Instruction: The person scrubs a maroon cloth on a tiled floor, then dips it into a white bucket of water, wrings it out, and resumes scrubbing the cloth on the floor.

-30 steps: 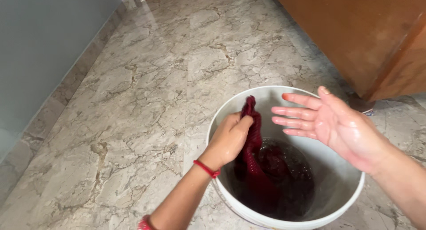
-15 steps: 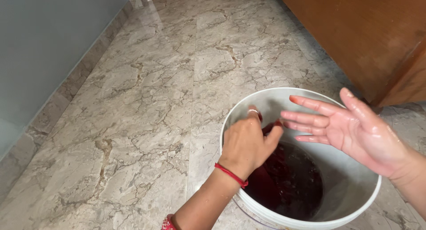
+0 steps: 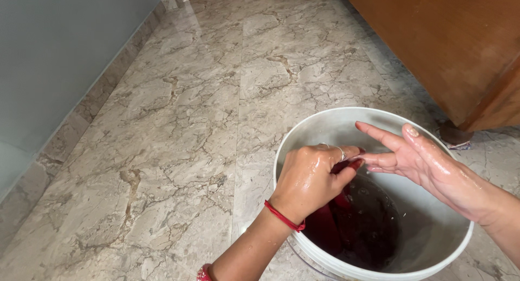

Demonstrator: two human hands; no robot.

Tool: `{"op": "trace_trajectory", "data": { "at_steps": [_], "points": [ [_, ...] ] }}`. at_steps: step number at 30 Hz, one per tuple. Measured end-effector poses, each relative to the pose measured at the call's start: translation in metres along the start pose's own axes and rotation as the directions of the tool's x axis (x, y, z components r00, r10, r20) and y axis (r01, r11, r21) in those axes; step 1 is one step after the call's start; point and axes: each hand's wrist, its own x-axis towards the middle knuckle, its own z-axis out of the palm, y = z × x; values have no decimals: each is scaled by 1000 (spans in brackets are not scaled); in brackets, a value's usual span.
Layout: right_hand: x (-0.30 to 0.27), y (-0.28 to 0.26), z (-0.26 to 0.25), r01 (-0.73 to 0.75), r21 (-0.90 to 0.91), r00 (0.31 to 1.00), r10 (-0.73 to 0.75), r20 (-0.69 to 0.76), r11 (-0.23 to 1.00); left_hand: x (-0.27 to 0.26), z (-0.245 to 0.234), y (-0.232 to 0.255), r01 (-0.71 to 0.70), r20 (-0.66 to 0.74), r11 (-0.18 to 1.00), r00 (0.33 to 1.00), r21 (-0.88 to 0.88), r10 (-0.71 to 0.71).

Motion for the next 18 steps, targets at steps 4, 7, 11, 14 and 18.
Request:
{"op": "trace_trajectory", "data": {
  "at_steps": [4, 7, 11, 14, 18],
  "points": [
    [2, 8, -5, -40, 16, 999, 40, -1, 999, -1, 0, -1, -43, -31, 999, 999, 2, 43],
    [4, 9, -6, -53, 6, 999, 53, 11, 999, -2, 0, -1, -35, -58, 999, 998, 5, 36],
    [4, -2, 2, -29, 8, 999, 29, 16, 1000, -1, 0, 0, -8, -60, 1000, 998, -13, 7],
    [2, -17, 13, -69, -64, 988, 59, -141, 996, 0, -2, 1, 33, -52, 997, 998, -72, -37],
    [-2, -33, 22, -29, -5, 955, 26, -295, 1000, 4, -4, 3, 90, -28, 989, 995, -119, -94]
  ]
}}
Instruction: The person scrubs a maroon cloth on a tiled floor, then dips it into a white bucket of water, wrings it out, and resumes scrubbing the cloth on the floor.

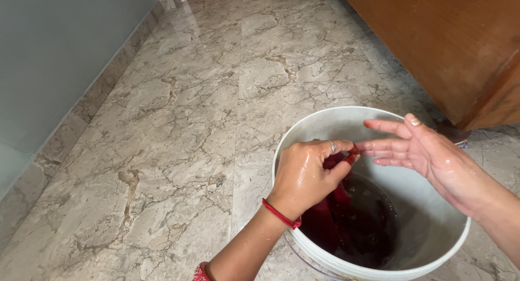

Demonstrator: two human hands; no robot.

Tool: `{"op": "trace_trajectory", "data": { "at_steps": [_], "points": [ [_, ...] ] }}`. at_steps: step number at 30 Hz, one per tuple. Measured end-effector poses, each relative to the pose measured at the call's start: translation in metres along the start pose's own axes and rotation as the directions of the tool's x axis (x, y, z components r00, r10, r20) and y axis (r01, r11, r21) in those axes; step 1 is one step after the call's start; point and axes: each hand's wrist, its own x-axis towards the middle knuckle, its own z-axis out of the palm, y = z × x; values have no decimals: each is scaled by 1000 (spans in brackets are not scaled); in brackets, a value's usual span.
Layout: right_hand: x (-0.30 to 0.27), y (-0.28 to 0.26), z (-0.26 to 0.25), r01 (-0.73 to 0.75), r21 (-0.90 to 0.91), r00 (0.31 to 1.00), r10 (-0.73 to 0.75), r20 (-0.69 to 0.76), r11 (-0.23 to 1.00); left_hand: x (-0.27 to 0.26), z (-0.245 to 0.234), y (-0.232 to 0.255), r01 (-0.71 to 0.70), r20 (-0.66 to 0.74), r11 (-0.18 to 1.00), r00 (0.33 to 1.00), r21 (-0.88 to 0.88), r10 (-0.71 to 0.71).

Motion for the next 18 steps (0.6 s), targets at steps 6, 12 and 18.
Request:
{"op": "trace_trajectory", "data": {
  "at_steps": [6, 12, 18],
  "points": [
    [-4, 1, -4, 155, 8, 985, -154, -72, 988, 2, -5, 2, 139, 102, 965, 988, -221, -119],
    [-5, 11, -9, 326, -100, 940, -334, -75, 940, 1, -2, -2, 41, 105, 976, 994, -212, -19],
    [-1, 13, -7, 503, -382, 857, -506, 99, 776, 0, -1, -7, -24, 110, 983, 993, -184, 45]
  ]
}}
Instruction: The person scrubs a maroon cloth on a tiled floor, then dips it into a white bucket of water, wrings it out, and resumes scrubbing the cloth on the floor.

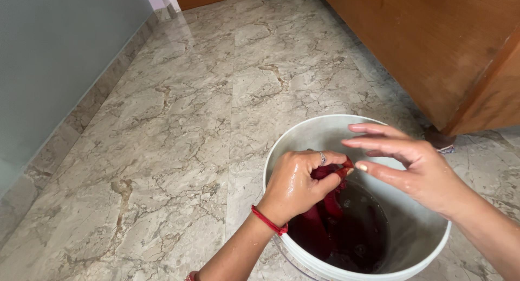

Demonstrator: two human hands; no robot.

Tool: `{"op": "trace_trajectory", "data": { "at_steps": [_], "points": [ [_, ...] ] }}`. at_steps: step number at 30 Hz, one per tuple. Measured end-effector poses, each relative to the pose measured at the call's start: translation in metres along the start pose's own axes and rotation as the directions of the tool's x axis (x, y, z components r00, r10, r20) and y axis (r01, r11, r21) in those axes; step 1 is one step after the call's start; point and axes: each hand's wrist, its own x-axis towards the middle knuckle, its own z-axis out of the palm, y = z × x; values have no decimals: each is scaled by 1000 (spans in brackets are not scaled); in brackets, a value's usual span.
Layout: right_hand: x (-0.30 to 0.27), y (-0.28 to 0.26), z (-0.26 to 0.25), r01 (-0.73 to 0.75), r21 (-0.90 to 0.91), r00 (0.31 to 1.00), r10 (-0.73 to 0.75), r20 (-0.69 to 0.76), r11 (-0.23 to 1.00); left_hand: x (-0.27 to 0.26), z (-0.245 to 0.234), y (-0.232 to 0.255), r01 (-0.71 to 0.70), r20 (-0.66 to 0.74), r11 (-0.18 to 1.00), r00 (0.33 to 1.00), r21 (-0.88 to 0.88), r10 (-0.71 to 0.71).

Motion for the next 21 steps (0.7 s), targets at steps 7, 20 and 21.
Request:
{"op": "trace_trajectory", "data": {
  "at_steps": [7, 20, 21],
  "points": [
    [-2, 1, -1, -121, 15, 993, 121, 0, 992, 0, 1, 3, 4, 9, 999, 1000, 42, -4],
    [-8, 2, -56, -196, -651, 959, 6, -283, 733, 3, 0, 8, 83, 58, 989, 994, 124, -91],
    [-7, 4, -61, -192, -715, 967, 4, -256, 673, 4, 0, 8, 99, 61, 987, 992, 123, -107]
  ]
}}
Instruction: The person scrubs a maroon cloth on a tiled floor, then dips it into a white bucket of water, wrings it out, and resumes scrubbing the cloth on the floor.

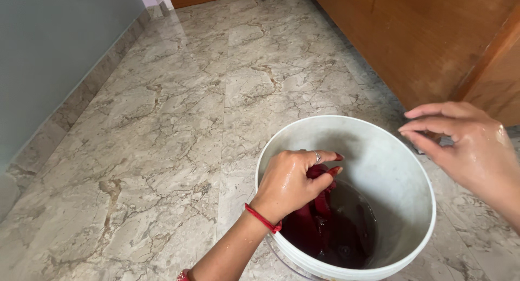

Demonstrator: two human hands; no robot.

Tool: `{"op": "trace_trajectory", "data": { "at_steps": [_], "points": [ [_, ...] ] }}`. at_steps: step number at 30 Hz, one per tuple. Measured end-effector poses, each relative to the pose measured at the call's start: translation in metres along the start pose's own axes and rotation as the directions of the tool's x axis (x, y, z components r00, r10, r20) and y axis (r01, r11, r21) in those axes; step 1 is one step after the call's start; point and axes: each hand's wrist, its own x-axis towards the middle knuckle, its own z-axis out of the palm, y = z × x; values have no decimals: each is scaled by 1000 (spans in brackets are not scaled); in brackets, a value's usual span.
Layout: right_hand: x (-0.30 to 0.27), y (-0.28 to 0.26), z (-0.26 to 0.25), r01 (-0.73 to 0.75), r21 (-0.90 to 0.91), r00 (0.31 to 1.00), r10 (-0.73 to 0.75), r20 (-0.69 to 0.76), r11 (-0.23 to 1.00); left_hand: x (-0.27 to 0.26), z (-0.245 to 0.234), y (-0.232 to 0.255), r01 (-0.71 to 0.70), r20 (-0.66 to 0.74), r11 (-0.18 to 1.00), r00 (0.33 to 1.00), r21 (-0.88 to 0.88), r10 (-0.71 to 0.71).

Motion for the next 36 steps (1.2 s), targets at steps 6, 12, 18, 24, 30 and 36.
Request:
{"op": "trace_trajectory", "data": {
  "at_steps": [6, 12, 18, 24, 30, 36],
  "points": [
    [18, 14, 5, 219, -292, 976, -214, 49, 931, 1, 0, 2, 15, 14, 998, 1000, 61, -15],
    [33, 18, 17, 293, -282, 950, -246, 192, 913, 2, -1, 4, 47, 45, 995, 998, 88, -51],
    [24, 30, 25, 186, -140, 945, -138, 295, 973, 2, 0, 2, 19, 26, 991, 999, 135, -23],
    [-1, 39, 23, -61, 62, 939, 36, 343, 996, 3, 1, 2, 46, 31, 986, 998, 160, -51],
    [-11, 64, 22, -255, 180, 900, 165, 404, 950, 0, 0, 2, 18, 25, 988, 999, 156, -22],
    [-10, 83, 20, -553, 268, 788, 391, 475, 789, 1, 2, 2, -1, 24, 986, 1000, 166, -3]
  ]
}}
